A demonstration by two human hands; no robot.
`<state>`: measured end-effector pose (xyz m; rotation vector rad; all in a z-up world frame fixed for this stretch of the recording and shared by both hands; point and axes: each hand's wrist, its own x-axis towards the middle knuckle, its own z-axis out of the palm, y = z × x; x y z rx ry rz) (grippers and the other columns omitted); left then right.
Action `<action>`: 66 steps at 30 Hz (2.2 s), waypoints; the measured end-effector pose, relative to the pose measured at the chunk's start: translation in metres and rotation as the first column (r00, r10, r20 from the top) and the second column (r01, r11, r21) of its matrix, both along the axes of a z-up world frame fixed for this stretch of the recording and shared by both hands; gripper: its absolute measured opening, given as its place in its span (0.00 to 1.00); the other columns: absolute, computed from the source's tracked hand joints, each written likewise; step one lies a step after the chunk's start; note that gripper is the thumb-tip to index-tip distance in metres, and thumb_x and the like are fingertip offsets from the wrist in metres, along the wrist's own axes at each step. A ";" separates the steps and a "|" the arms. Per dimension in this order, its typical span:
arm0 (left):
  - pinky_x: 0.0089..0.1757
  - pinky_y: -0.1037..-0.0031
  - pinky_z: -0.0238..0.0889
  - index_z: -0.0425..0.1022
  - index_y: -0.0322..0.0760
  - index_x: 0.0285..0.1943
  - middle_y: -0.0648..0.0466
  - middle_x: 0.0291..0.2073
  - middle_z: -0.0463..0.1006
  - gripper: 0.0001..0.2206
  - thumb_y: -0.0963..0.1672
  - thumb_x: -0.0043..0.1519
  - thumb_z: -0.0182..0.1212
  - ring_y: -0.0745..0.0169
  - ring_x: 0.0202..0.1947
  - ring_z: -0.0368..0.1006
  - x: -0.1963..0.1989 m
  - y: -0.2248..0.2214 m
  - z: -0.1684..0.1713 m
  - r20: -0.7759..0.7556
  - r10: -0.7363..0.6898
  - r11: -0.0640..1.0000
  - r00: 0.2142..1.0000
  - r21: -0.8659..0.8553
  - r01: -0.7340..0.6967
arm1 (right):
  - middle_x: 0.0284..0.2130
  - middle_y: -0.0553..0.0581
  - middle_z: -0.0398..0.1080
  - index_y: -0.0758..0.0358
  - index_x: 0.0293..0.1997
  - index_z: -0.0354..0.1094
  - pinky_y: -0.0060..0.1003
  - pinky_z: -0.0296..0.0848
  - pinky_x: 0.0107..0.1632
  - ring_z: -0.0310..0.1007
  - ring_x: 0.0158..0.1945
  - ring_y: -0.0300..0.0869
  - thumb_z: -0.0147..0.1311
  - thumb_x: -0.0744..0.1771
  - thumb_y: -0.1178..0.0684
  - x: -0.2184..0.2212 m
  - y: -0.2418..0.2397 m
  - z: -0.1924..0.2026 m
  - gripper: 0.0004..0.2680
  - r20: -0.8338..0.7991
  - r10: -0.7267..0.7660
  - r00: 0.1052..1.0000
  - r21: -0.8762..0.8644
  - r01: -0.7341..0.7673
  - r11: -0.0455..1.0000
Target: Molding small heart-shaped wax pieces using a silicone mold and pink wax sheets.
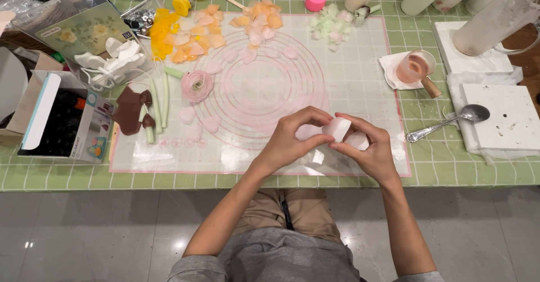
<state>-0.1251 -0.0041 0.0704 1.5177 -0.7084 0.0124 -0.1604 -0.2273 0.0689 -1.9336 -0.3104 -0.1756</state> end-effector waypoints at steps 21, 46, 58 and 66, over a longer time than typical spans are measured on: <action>0.32 0.79 0.72 0.69 0.33 0.60 0.52 0.34 0.81 0.16 0.34 0.63 0.55 0.70 0.31 0.77 0.052 0.019 -0.016 -0.448 -0.031 0.999 0.893 -0.026 0.022 | 0.28 0.55 0.78 0.55 0.48 0.78 0.43 0.72 0.32 0.79 0.31 0.47 0.67 0.60 0.36 -0.004 0.013 0.034 0.18 0.038 -0.351 0.936 -0.753 0.258 0.605; 0.24 0.75 0.62 0.72 0.34 0.57 0.54 0.17 0.73 0.10 0.41 0.68 0.54 0.71 0.16 0.71 0.040 0.014 0.016 -0.337 0.116 0.977 0.934 0.208 -0.046 | 0.25 0.48 0.71 0.60 0.34 0.78 0.39 0.66 0.28 0.70 0.29 0.40 0.68 0.64 0.55 0.012 0.054 0.013 0.04 0.499 0.004 0.867 -0.536 0.305 0.787; 0.26 0.78 0.66 0.74 0.30 0.42 0.52 0.25 0.82 0.05 0.40 0.63 0.65 0.71 0.24 0.79 0.041 0.075 -0.038 -0.450 0.167 0.986 0.877 0.057 -0.158 | 0.28 0.52 0.74 0.63 0.36 0.78 0.35 0.70 0.35 0.73 0.31 0.39 0.68 0.63 0.56 0.015 0.058 0.000 0.04 0.330 0.017 0.944 -0.371 0.113 0.922; 0.29 0.78 0.69 0.82 0.32 0.37 0.54 0.27 0.83 0.04 0.39 0.56 0.70 0.72 0.27 0.77 0.031 0.237 -0.028 -0.149 0.708 0.673 0.691 0.438 -0.595 | 0.44 0.57 0.72 0.69 0.62 0.66 0.38 0.71 0.49 0.71 0.46 0.40 0.48 0.72 0.52 0.037 0.008 -0.033 0.13 -0.442 0.292 0.848 0.674 0.099 0.732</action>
